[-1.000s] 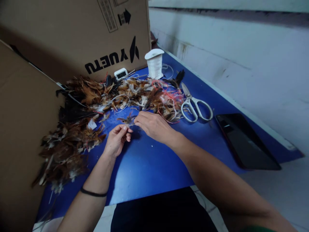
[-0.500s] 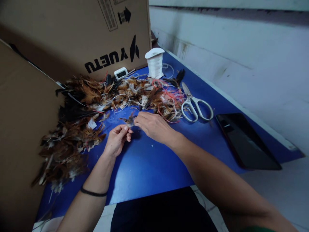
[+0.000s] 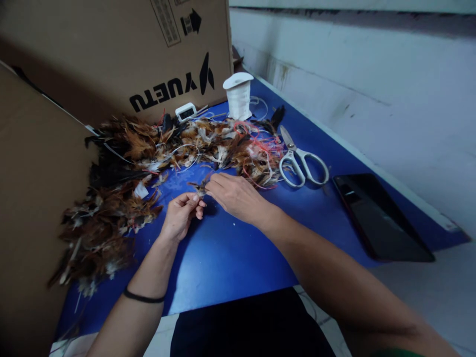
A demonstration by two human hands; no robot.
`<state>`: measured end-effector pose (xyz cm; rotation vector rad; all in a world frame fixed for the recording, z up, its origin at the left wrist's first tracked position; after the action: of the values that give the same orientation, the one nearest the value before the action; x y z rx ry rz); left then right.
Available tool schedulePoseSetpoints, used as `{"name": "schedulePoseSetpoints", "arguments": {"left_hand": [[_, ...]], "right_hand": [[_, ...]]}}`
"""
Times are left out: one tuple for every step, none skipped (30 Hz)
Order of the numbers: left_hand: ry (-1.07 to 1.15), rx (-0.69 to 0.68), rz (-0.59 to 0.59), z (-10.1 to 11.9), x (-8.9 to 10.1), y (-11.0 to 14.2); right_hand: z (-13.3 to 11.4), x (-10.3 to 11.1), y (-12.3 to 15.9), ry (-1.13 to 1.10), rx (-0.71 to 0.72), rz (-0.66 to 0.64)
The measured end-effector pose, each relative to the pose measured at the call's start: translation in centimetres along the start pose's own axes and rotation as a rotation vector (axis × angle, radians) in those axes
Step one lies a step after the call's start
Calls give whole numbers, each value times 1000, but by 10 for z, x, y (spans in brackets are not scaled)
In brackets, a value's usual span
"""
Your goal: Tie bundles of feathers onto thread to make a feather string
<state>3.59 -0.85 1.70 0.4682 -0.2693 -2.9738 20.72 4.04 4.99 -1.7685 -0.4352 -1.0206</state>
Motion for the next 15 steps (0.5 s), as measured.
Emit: {"name": "schedulePoseSetpoints", "arguments": {"left_hand": [[-7, 0, -2, 0, 0, 0], [-12, 0, -3, 1, -1, 0], [-15, 0, -4, 1, -1, 1], [-17, 0, -7, 1, -1, 1], [-17, 1, -11, 1, -1, 1], [-15, -1, -15, 2, -1, 1], [-14, -2, -20, 2, -1, 1], [-10, -6, -27, 1, -1, 1], [-3, -13, -34, 1, 0, 1], [6, -21, -39, 1, 1, 1], [14, -28, -43, 1, 2, 1], [19, -34, -48, 1, 2, 0], [20, -38, -54, 1, 3, 0], [17, -39, -61, 1, 4, 0], [8, -35, -72, 1, 4, 0]], "right_hand": [[0, -1, 0, -3, 4, 3], [0, -2, 1, -7, 3, 1], [-1, -3, 1, -13, -4, -1], [-1, -4, 1, -26, -14, -5], [-1, -4, 1, -49, -27, -4], [-1, -5, 1, -86, -46, 1], [-1, -4, 1, -136, -72, 16], [0, -3, 0, -195, -107, 41], [0, -2, 0, -255, -154, 72], [1, 0, -1, -314, -214, 106], [2, 2, -2, -369, -284, 139], [3, 4, -3, -417, -353, 164], [5, 5, -3, -456, -414, 178], [6, 7, -4, -487, -460, 179], [7, 8, -4, -508, -484, 168]]}}
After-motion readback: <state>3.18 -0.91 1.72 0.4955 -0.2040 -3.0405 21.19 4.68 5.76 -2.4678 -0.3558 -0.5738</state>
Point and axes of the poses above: each hand's wrist, its own y-axis away from the middle knuckle, its own x-axis out of the back of the hand, z = x × y, the point moved 1 cm from there along -y, towards the middle knuckle, and after that the axes turned 5 degrees about y, right-handed, at the moved point
